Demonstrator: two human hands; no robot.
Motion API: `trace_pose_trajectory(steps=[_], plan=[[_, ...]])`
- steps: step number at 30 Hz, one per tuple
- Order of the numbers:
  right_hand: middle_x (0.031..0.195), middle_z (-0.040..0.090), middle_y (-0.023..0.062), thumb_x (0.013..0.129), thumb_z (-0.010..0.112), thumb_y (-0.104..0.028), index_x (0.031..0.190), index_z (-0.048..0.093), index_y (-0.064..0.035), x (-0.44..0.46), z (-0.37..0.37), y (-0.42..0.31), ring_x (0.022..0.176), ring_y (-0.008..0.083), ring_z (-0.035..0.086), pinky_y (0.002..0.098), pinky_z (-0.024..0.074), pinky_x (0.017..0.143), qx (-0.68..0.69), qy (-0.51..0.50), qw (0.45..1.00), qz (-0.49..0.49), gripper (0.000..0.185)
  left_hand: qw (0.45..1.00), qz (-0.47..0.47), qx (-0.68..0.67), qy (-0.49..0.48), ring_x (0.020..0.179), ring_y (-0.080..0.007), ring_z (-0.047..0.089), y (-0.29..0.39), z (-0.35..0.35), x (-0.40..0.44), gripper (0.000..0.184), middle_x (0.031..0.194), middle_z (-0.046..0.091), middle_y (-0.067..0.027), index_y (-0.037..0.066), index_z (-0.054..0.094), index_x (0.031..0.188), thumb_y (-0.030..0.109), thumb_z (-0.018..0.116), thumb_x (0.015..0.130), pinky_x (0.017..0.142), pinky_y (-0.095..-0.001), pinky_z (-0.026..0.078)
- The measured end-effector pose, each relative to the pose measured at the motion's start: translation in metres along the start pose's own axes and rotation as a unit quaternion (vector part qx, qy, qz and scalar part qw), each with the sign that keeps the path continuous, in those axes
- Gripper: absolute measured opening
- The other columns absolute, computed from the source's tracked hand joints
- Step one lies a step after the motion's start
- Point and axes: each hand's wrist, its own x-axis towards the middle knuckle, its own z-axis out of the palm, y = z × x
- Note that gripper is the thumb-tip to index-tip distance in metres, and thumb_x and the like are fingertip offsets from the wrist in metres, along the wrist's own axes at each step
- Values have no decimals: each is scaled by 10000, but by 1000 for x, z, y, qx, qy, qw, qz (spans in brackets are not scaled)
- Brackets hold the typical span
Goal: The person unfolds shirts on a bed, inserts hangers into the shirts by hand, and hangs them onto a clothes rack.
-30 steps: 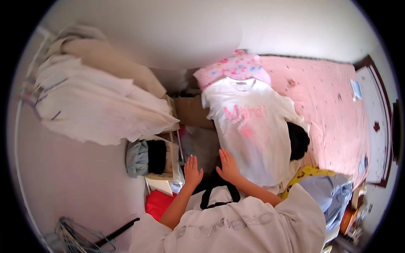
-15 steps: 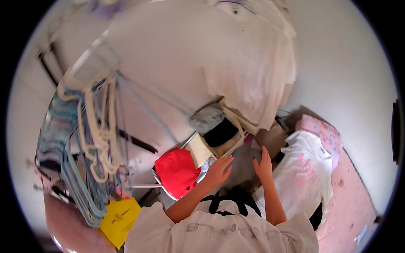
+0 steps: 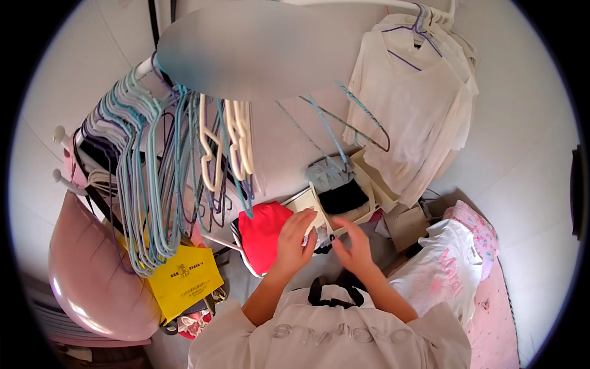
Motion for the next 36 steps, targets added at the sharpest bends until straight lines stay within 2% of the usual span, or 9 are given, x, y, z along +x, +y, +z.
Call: trace_pose_trajectory(steps=[6,11,16,20,23,26,29,32,36], plan=[[1078,516,178,678,631,-165,1176,362,58,98,15,-98,994,303,503,346,376,867,9,34,984,-177,608,999,-35,-28,26,906,-352,521,-4,-13,-18,320,989,545,-188,-20,517,1026,-18,535,706,786,-389,411],[995,517,187,687,627,-178,1123,401,45,145,56,-110,877,333,511,386,414,747,-59,116,963,-235,539,995,-61,-75,28,883,-347,529,-1,-6,-38,278,965,551,-188,-18,527,1001,-14,525,723,773,-376,413],[838,568,127,711,561,-98,1088,438,-38,147,50,-97,782,290,551,361,437,667,-11,97,972,-212,402,990,-107,-90,-1,892,-328,538,-9,-11,-62,258,987,562,-176,-5,534,994,-15,529,736,774,-362,425],[757,582,121,745,520,-110,1119,416,-41,147,36,-104,656,295,559,352,445,604,43,74,989,-123,394,988,-117,-99,-26,898,-317,541,-15,-9,-70,252,988,567,-165,2,541,991,-7,537,739,777,-357,427],[695,575,132,770,490,-114,1104,440,-31,155,26,-109,603,299,550,359,439,585,-21,74,996,-45,347,986,-116,-114,-42,900,-308,542,-14,-6,-68,247,982,571,-155,4,544,988,2,544,740,778,-353,427],[612,548,136,788,463,-106,1054,486,-24,170,18,-106,556,313,528,370,421,545,-133,120,980,-83,278,982,-121,-136,-56,902,-302,542,-12,-4,-65,248,978,574,-149,4,545,990,10,549,742,775,-351,428],[557,509,107,809,453,-127,1036,518,-29,172,3,-116,508,255,511,335,404,512,-63,170,983,-40,256,975,-139,-159,-67,881,-290,552,-10,-3,-65,251,966,575,-149,4,544,997,11,548,746,757,-337,434],[533,462,51,819,441,-135,1072,522,-48,164,-6,-115,472,145,462,272,373,476,66,223,970,-72,279,964,-169,-190,-73,837,-252,568,-6,-5,-67,244,945,576,-143,-1,543,1000,10,542,756,731,-314,441],[561,432,-21,820,420,-119,1099,524,-47,126,-43,-119,502,59,398,208,337,471,109,219,969,-37,306,951,-195,-229,-68,775,-200,575,-9,2,-74,255,921,582,-119,-13,519,1033,9,527,779,706,-291,446]])
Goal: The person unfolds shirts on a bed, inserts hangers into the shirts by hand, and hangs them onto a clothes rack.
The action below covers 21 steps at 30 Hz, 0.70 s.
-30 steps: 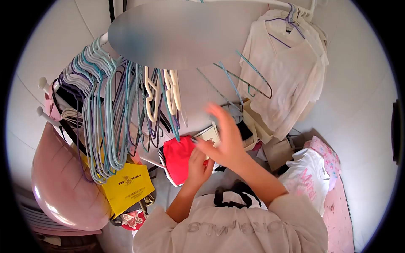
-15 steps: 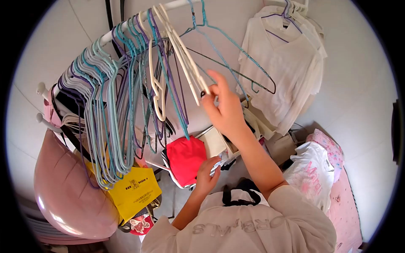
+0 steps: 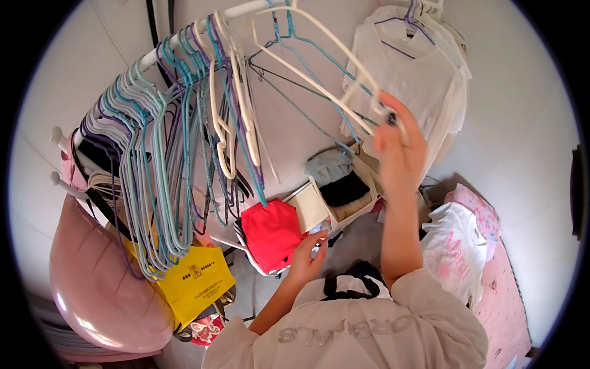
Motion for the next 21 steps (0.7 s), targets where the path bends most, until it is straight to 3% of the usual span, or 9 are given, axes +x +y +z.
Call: trace_pose_trajectory(steps=[3,6,9,10,13,15,16,20,21], plan=[[551,414,-28,827,446,-126,1104,507,-2,-33,-66,8,514,49,379,198,341,518,58,77,993,62,310,996,-63,-71,-2,824,-199,559,-13,-1,3,349,987,563,-123,8,437,1147,39,514,808,731,-295,443],[493,369,-29,856,466,-182,1068,485,53,-73,-160,37,461,58,322,217,314,527,139,105,983,57,317,970,-62,-233,-20,913,-218,531,-9,-7,23,482,1075,519,-152,64,278,1279,101,480,842,758,-302,440],[441,334,-40,870,452,-205,970,504,50,-125,-241,34,416,64,269,226,255,491,146,94,979,110,279,928,-141,-340,-49,966,-228,523,3,1,47,670,1118,497,-159,87,187,1322,435,475,827,786,-345,449],[419,330,-45,856,479,-260,907,516,39,-143,-260,27,398,53,255,225,231,469,116,97,980,130,306,914,-191,-353,-59,1004,-252,504,6,7,56,803,1198,434,-185,108,131,1343,548,479,769,794,-371,454],[412,337,-51,821,528,-297,895,519,23,-190,-307,5,376,44,223,218,208,448,69,95,979,165,329,861,-140,-457,-173,1091,-276,443,-3,34,71,947,1266,358,-208,82,130,1341,661,482,679,803,-414,456],[411,340,-46,785,556,-319,849,530,30,-212,-323,-11,372,57,251,224,232,447,-6,142,965,221,357,824,-179,-489,-223,1080,-291,457,1,59,77,934,1245,383,-208,71,190,1323,669,491,671,768,-419,467],[438,369,-34,782,550,-342,907,540,52,-225,-335,-11,392,61,291,222,273,461,-25,155,962,224,413,805,-188,-497,-263,1053,-285,479,-2,69,80,874,1206,429,-193,66,249,1294,655,482,692,743,-407,471],[452,391,-12,800,544,-274,896,552,62,-268,-360,-23,411,69,310,227,279,478,3,195,950,245,349,723,-262,-539,-343,950,-262,544,-29,111,85,670,1056,559,-132,52,442,1154,598,442,765,660,-369,476],[454,394,-10,800,548,-271,881,559,60,-280,-365,-23,411,72,309,227,277,476,-3,213,940,265,341,708,-286,-551,-337,898,-248,566,-20,124,87,565,951,600,-100,44,522,1038,548,393,820,608,-336,468]])
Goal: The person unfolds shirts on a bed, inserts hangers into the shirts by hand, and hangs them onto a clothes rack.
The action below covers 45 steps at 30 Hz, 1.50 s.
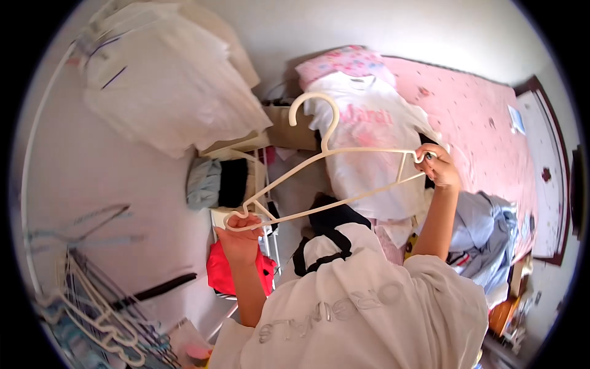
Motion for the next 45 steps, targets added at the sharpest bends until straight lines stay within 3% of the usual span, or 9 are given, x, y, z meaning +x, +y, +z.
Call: trace_pose_trajectory(steps=[5,13,16,19,26,30,36,42,45], plan=[[559,448,-15,797,568,-257,840,572,18,-8,-43,23,485,46,374,196,315,508,-60,78,988,118,279,930,-116,348,31,621,-154,550,-23,6,59,401,673,545,-66,-16,538,977,362,481,855,533,-258,439],[798,589,40,779,573,-259,967,564,2,35,-111,107,742,145,532,255,402,715,-296,200,907,222,322,880,-169,444,6,578,-99,504,-54,33,152,367,633,534,-32,-42,582,947,305,498,862,558,-220,409],[860,611,82,763,585,-259,992,558,9,48,-116,141,778,234,554,311,410,726,-499,193,843,48,353,862,-177,474,-23,578,-95,498,-76,34,176,343,637,532,-28,-42,588,940,278,487,870,565,-218,405],[871,613,123,747,596,-268,973,570,5,66,-115,141,803,286,560,355,411,715,-470,185,862,-30,355,855,-199,478,-26,578,-93,497,-96,30,187,328,637,532,-24,-41,598,927,258,471,878,561,-220,405],[599,529,75,769,577,-265,780,593,-7,86,-141,119,561,134,457,305,362,523,-399,184,855,275,259,874,-271,402,-18,610,-88,497,-134,6,253,344,688,526,-19,-28,578,972,282,460,882,564,-219,419],[565,503,138,736,604,-335,651,554,-3,97,-164,118,534,261,489,348,365,495,-445,264,821,242,346,864,-314,395,-13,619,-85,493,-170,5,312,334,732,537,-18,3,556,1017,290,450,884,570,-227,428],[522,504,86,715,623,-304,577,542,-62,150,-225,114,560,261,489,369,359,693,-621,385,677,89,290,790,-185,579,-75,649,-86,520,-251,-52,435,264,773,556,-21,55,525,1043,210,540,830,569,-225,441],[557,529,47,706,634,-277,610,558,-68,203,-270,130,626,229,500,419,321,822,-698,424,576,44,242,625,29,746,-229,887,-309,530,-320,-58,536,425,976,548,-173,2,485,1088,156,623,717,794,-367,416],[567,534,35,712,626,-276,612,544,-64,222,-284,135,642,217,501,435,315,835,-703,421,571,49,248,630,75,742,-216,977,-340,489,-345,-59,562,439,1047,528,-195,-8,474,1098,165,618,721,856,-399,377]])
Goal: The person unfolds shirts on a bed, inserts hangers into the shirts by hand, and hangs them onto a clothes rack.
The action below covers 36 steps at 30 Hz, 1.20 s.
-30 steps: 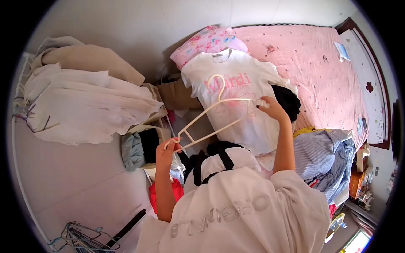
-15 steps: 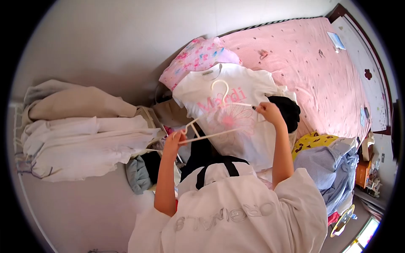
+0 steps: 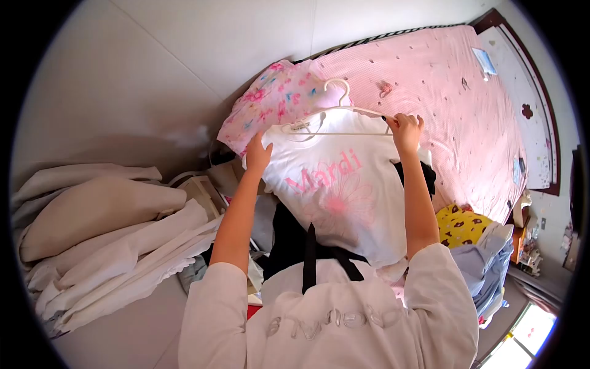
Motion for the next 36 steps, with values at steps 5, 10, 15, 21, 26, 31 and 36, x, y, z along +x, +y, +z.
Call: trace_pose_trajectory(steps=[5,10,15,21,26,31,36], plan=[[555,520,38,720,619,-271,605,532,-64,23,30,5,627,219,498,425,320,834,-1,-47,998,-35,252,999,-6,-13,-39,1002,-331,486,-15,15,20,468,1091,515,-189,-7,469,1107,211,628,725,861,-387,381],[545,503,51,736,608,-281,611,543,-68,39,57,5,623,230,495,403,335,817,66,-101,991,-62,255,998,23,-12,-62,998,-327,490,-33,22,17,431,1089,528,-164,5,488,1094,227,612,745,845,-390,389],[536,505,43,730,613,-293,611,554,-68,54,87,3,597,227,490,377,345,767,84,-109,986,-92,262,996,42,-45,-63,938,-333,513,-36,17,17,333,1013,557,-164,-5,524,1022,215,577,778,794,-388,408],[517,497,39,703,634,-305,577,549,-68,62,104,-26,562,219,480,346,348,695,124,-108,980,-113,282,991,42,-85,-99,727,-355,512,-30,8,18,239,787,544,-184,-22,516,872,209,538,815,630,-387,404],[538,511,32,684,647,-307,584,556,-74,56,115,-30,583,212,486,336,350,686,113,-112,981,-108,270,986,22,-136,-93,661,-346,490,-19,-8,17,214,737,517,-182,-18,501,829,193,536,817,584,-384,384],[558,525,24,675,650,-312,606,567,-85,47,125,-43,605,201,498,342,349,706,144,-103,972,-155,251,981,53,-153,-110,630,-341,476,4,-18,21,190,693,498,-177,-7,490,790,175,539,812,563,-378,374],[573,540,9,661,660,-321,616,573,-97,37,127,-79,625,189,516,351,356,748,137,-117,967,-181,244,983,23,-139,-117,617,-332,487,15,-16,23,176,683,497,-176,0,489,795,166,547,808,557,-360,381]])
